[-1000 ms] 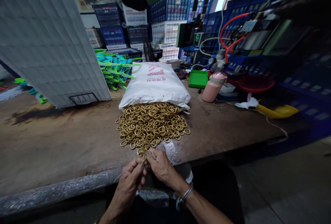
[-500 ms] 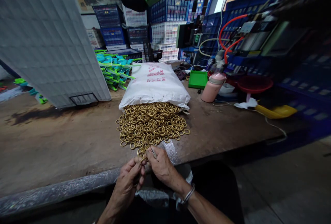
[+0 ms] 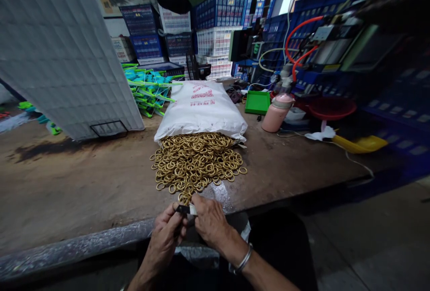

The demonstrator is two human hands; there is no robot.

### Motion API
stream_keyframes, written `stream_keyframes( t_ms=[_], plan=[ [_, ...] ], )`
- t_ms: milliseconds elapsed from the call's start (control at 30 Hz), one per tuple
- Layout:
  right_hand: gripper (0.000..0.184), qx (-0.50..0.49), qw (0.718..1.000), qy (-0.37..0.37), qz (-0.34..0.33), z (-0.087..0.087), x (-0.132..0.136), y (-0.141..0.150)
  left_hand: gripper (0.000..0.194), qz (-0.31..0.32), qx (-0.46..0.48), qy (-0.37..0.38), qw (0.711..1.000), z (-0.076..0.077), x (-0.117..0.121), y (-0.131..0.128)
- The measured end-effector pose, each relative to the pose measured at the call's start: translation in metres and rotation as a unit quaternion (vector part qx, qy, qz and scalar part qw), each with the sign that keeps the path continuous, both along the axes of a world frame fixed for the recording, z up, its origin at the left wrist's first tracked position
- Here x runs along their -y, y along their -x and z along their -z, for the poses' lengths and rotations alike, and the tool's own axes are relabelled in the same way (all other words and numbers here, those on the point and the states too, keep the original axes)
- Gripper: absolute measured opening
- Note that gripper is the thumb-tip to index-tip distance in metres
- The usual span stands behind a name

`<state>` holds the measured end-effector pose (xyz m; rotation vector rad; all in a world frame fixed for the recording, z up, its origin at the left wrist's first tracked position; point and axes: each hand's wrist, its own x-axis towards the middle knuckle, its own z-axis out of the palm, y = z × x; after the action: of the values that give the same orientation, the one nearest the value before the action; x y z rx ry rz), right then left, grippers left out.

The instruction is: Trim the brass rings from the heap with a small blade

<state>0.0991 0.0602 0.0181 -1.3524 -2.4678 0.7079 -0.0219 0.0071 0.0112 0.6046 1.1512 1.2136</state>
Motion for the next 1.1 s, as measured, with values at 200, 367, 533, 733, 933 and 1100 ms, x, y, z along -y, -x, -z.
stream_keyframes(
  t_ms=[200,367,533,733,933,1100],
  plan=[
    [0.031,0.113,0.990,-0.019,0.078,0.011,-0.014,-0.010,0.027,-0.017,0.075,0.007,0.997,-0.010,0.003,0.005],
    [0.029,0.094,0.992,-0.033,0.075,0.024,-0.016,-0.022,0.028,-0.096,0.099,-0.006,0.990,-0.018,-0.002,0.032],
    [0.021,0.058,0.994,-0.037,0.090,0.028,-0.014,-0.023,0.026,-0.158,0.116,-0.041,0.980,-0.021,-0.006,0.058],
    [0.013,0.039,0.996,-0.030,0.078,0.023,-0.011,-0.020,0.021,-0.160,0.140,-0.035,0.977,-0.016,-0.006,0.058],
    [0.016,0.037,0.998,-0.042,0.020,0.021,0.001,-0.015,0.018,-0.146,0.149,-0.034,0.977,-0.008,-0.006,0.052],
    [0.016,0.051,0.997,-0.046,0.022,0.025,-0.001,-0.013,0.020,-0.146,0.158,-0.035,0.976,-0.007,-0.007,0.054]
  ],
)
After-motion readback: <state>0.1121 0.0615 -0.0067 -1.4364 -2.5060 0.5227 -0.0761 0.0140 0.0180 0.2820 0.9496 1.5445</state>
